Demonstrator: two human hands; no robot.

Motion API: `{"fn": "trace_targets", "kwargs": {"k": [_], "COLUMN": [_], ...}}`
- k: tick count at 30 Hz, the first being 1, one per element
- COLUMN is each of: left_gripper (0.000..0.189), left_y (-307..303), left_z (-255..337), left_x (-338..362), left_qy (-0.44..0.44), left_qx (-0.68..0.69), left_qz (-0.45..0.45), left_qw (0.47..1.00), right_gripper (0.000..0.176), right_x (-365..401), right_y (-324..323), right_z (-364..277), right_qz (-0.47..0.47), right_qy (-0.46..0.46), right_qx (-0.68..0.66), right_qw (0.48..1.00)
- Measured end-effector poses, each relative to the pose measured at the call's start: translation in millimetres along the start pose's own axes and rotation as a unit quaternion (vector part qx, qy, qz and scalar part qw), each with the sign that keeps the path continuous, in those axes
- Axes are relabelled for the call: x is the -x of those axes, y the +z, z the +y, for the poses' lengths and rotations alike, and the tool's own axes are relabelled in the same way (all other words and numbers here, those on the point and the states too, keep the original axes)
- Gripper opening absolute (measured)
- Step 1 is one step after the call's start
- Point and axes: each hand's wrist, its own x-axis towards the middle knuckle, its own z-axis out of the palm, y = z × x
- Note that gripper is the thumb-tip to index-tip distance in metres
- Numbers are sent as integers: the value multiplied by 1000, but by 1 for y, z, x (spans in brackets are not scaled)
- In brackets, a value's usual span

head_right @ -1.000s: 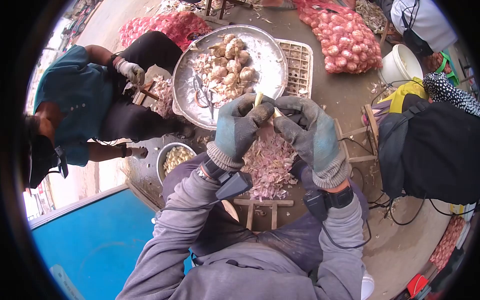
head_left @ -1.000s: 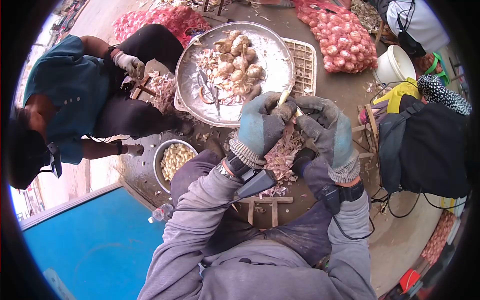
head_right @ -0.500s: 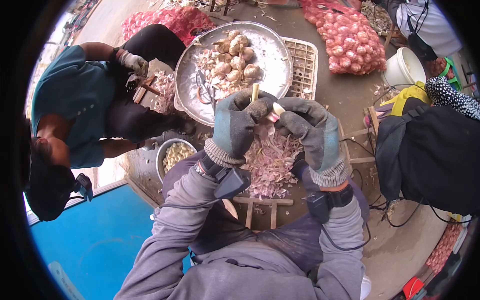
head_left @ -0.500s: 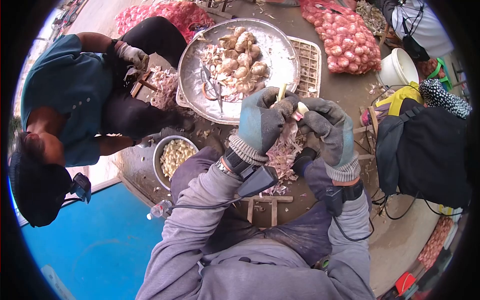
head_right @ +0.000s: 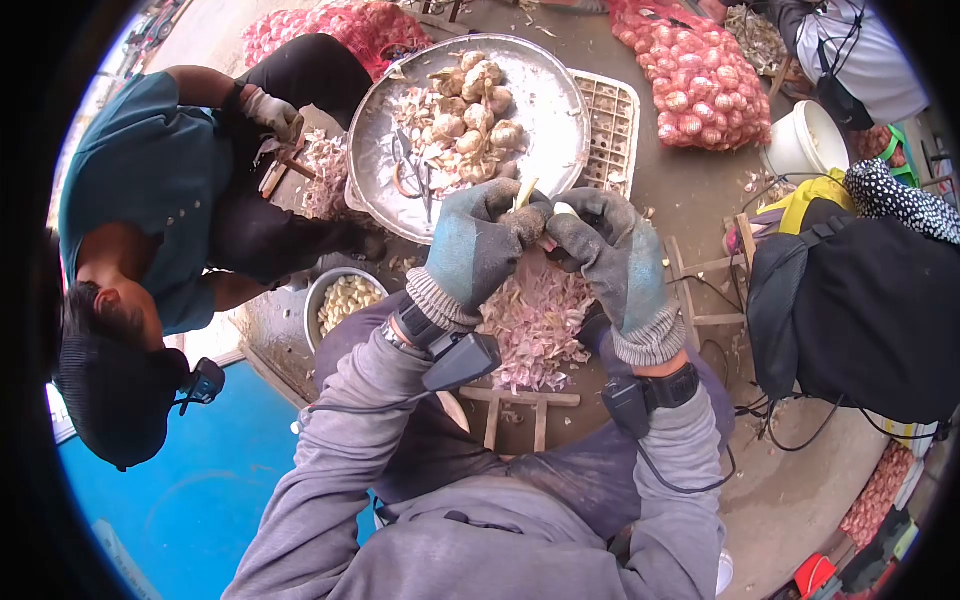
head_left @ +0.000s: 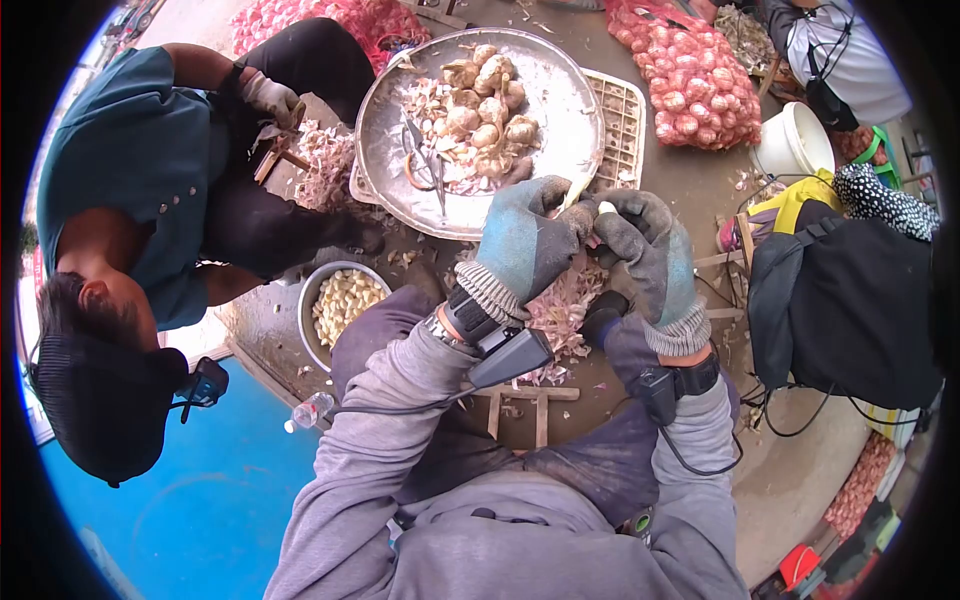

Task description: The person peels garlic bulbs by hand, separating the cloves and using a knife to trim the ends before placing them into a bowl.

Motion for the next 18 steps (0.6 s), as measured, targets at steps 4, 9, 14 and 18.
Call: {"fn": "trace_targets", "kwargs": {"k": [4, 9, 14, 18], "left_gripper": [17, 18, 20, 19], "left_y": [-7, -18, -10, -12], "left_z": [5, 10, 6, -8], "left_x": [2, 3, 4, -5], "left_qy": [20, 44, 35, -32], "left_qx": [51, 27, 101, 32], "left_qz": [-43, -48, 4, -42], "left_qw": [998, 997, 994, 998], "right_gripper": [38, 34, 39, 26], "right_x": [-8, -13, -3, 5], "right_y": [-26, -26, -21, 4], "right_z": [9, -2, -20, -12], "right_qz": [-62, -58, -97, -26], "right_qy": [89, 99, 18, -93], "right_qx": [-178, -314, -188, 135], "right_qw": [978, 942, 977, 986]}}
